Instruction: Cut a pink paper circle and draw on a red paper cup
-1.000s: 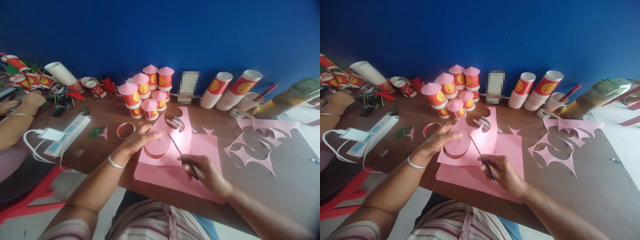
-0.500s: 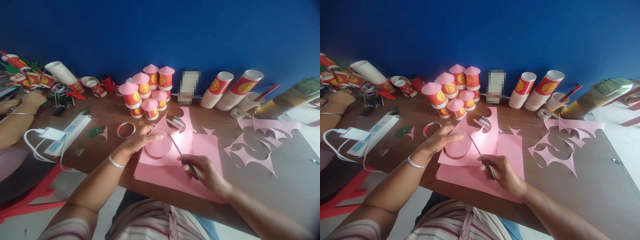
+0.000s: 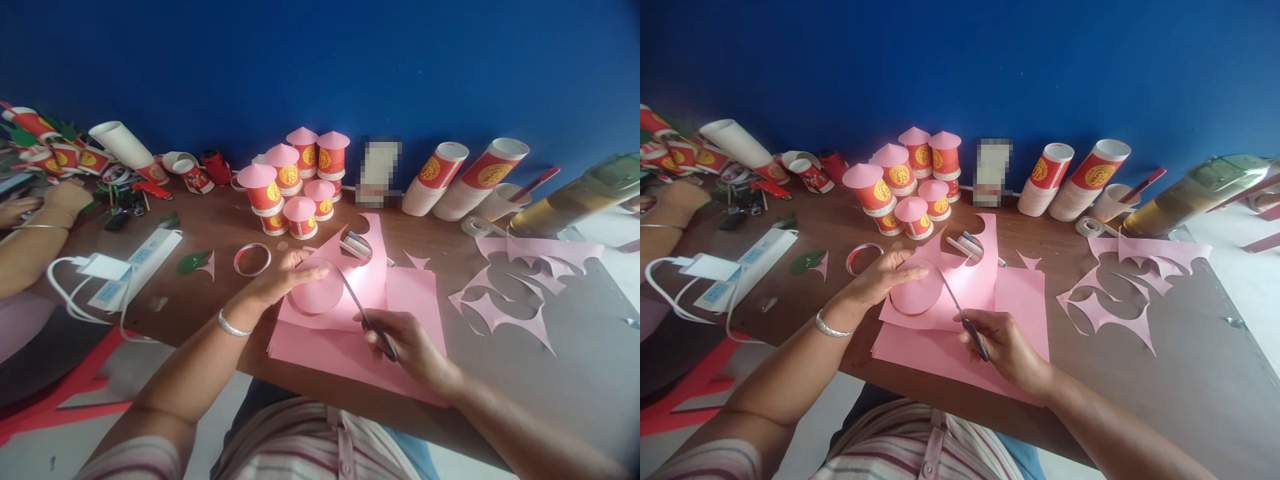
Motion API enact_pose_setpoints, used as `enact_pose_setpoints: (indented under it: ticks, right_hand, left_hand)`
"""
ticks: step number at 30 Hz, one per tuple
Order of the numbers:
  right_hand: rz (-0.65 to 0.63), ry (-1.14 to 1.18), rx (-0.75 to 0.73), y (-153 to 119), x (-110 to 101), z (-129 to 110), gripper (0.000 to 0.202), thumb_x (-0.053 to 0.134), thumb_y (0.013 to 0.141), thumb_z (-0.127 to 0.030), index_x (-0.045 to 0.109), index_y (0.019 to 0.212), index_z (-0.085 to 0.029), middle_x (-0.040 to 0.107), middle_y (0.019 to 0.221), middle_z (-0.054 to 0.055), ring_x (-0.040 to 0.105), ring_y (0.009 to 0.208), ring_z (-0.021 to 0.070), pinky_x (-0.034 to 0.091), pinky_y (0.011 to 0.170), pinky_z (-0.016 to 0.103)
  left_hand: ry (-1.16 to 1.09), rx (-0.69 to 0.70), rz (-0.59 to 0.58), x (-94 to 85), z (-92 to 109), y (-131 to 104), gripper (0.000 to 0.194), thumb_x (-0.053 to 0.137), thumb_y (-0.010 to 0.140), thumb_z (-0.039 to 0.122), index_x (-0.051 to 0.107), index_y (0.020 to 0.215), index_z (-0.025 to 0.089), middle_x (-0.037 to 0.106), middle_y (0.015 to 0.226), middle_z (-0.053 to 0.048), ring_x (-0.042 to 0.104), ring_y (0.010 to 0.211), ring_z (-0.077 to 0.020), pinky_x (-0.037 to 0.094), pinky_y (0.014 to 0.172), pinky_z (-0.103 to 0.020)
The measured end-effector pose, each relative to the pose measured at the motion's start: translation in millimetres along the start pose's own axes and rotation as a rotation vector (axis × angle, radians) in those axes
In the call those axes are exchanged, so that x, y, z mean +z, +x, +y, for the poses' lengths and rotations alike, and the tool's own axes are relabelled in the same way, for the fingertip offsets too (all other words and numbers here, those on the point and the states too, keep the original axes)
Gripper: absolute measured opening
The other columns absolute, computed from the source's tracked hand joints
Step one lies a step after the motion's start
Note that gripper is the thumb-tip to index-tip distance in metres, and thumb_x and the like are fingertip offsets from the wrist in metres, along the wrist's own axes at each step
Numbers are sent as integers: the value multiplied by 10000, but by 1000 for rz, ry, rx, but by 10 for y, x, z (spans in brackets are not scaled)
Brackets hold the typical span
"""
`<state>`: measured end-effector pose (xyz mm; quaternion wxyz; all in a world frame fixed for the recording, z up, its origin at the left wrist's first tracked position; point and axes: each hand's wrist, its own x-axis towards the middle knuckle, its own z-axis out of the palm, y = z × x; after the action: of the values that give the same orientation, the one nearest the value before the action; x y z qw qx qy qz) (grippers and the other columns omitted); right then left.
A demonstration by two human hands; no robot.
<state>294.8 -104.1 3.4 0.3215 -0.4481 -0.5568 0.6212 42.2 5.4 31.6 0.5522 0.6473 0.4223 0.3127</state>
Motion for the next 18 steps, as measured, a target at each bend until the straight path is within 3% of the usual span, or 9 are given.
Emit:
enact_pose_setpoints:
  ticks: [5, 10, 18]
  right_hand:
    - [3, 4, -13, -16, 6, 1, 354, 645, 938, -509, 675, 976, -159, 575, 687, -6, 515, 548, 93, 477, 534, 233]
    - [11, 21, -14, -29, 6, -1, 364, 646, 938, -514, 679, 988, -156, 557, 663, -19, 521, 525, 90, 477, 526, 230]
    - [20, 25, 6, -23, 7, -9, 381, 662, 915, -529, 677, 1000, -158, 591, 690, -7, 531, 520, 91, 494, 521, 234]
  left_hand:
    - [-12, -54, -42, -8, -3, -6, 278, 770, 825, 454, 753, 804, 177, 691, 985, -44, 597, 1064, -228, 465, 945, -311]
    - [13, -66, 10, -16, 6, -11, 287, 802, 796, 455, 733, 728, 184, 657, 933, -16, 574, 1019, -195, 440, 919, -278]
    - [-45, -59, 11, 7, 59, -25, 242, 775, 818, 444, 754, 802, 204, 675, 909, -7, 592, 941, -180, 459, 868, -288]
